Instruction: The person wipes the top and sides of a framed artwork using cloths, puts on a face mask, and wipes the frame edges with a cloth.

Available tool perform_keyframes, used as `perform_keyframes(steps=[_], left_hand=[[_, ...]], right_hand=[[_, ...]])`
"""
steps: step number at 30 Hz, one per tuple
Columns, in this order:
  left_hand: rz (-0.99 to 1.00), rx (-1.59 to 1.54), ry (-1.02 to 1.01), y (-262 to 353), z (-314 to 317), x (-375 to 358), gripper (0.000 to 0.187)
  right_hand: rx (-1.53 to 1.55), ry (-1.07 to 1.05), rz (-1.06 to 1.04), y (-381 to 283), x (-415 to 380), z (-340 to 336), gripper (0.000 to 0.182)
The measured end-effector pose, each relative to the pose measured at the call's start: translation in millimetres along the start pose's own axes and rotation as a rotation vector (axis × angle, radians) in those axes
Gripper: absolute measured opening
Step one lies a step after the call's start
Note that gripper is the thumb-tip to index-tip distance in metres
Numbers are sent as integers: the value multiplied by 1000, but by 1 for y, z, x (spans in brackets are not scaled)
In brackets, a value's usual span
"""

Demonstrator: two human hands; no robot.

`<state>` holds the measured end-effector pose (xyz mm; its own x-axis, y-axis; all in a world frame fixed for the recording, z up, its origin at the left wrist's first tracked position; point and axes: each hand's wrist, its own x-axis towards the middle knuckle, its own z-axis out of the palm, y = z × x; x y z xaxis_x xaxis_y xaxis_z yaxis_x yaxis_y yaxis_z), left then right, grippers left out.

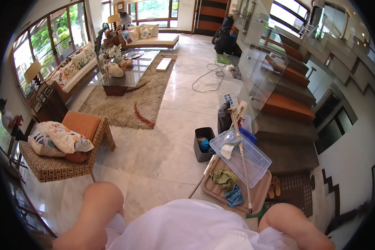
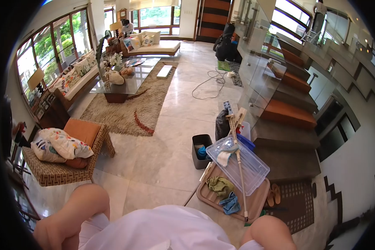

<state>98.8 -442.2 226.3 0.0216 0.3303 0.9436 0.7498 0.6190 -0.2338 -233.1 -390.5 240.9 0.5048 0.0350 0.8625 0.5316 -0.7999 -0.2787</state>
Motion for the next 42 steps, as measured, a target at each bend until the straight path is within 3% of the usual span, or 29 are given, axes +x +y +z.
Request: perform_keyframes(steps=[2, 3, 9, 15, 22, 25, 28, 30, 31, 32, 34, 35, 38, 42], left_hand=[[-110, 87, 23, 17, 4, 10, 24], [-112, 134, 3, 19, 3, 13, 24], [-56, 556, -180, 23, -9, 16, 24], [187, 1113, -484, 29, -17, 20, 25], [424, 1348, -638, 35, -19, 17, 26], [469, 1307, -523, 31, -19, 8, 27], [390, 1013, -137, 10, -23, -28, 25], [153, 953, 44, -9, -25, -59, 20], [33, 915, 129, -19, -24, -72, 18], [-102, 769, 89, -24, -22, -83, 17], [-341, 476, 3, -36, -19, -101, 17], [-352, 449, 11, -42, -17, -105, 17], [-399, 350, 67, -54, -12, -110, 21], [-530, 151, -125, -58, -27, -109, 19]], right_hand=[[-46, 108, -567, 32, 8, 13, 82], [-182, 160, -654, 42, 11, 15, 79], [-844, 292, -628, 50, 7, 26, 65], [-1083, 339, -648, 54, 5, 33, 51], [-1230, 363, -684, 43, 4, 39, 36], [-1273, 366, -733, 36, 8, 36, 31], [-1319, 347, -826, 30, 15, 29, 27], [-1317, 363, -915, 32, 13, 25, 25], [-1243, 497, -952, 40, 1, 23, 24], [-1250, 489, -556, 29, -22, 33, 11], [-1352, 431, -388, 40, -35, 48, 13], [-1393, 404, -303, 49, -35, 53, 14], [-1329, 445, -387, 70, -33, 62, 13], [-1321, 455, -503, 77, -35, 70, 10]])
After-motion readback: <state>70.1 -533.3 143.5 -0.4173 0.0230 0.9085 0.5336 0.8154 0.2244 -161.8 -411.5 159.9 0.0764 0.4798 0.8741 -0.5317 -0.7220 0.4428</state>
